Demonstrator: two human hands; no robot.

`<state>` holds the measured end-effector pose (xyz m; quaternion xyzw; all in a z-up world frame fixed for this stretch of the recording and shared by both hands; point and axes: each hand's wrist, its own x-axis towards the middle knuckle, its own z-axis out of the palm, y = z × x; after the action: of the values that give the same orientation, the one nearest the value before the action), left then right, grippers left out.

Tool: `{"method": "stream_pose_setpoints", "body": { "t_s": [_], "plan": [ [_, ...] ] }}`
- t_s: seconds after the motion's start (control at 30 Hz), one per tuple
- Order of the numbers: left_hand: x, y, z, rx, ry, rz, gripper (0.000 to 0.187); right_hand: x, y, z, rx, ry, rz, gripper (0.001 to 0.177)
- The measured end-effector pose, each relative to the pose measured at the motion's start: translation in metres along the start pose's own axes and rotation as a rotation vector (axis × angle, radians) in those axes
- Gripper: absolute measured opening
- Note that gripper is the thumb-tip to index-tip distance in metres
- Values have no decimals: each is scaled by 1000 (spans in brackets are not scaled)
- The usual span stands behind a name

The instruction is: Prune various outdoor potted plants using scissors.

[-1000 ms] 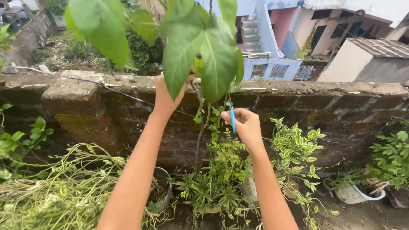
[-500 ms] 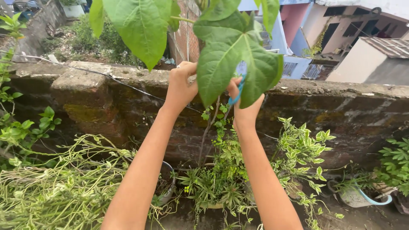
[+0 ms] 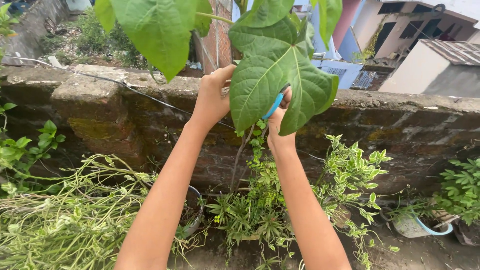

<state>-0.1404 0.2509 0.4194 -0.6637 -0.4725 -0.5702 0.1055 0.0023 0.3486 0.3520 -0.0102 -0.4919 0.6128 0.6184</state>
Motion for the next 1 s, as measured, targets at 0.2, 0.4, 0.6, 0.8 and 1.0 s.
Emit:
{"method": "stream_pose_setpoints", "body": {
  "t_s": [0.2,0.4,0.6,0.8,1.0],
  "plan": [
    [0,-2,-15,81,-52,-36,30,-7,-11,2,-257,66,-49,33],
    [-14,-24,-21,-292,-64,-111,25,41,-13,-16,-21,230,1,17],
    [-12,-14,-21,-151,-75,-88,23,99,-2,-9,74,38,151,12],
    [-7,-32,-15,-4,80,-186,19,86,15,-29,-53,-13,58,9],
    [-5,-37,-8,-95,201,-279,26,33,-1,-26,-80,4,-15,25]
  ]
}}
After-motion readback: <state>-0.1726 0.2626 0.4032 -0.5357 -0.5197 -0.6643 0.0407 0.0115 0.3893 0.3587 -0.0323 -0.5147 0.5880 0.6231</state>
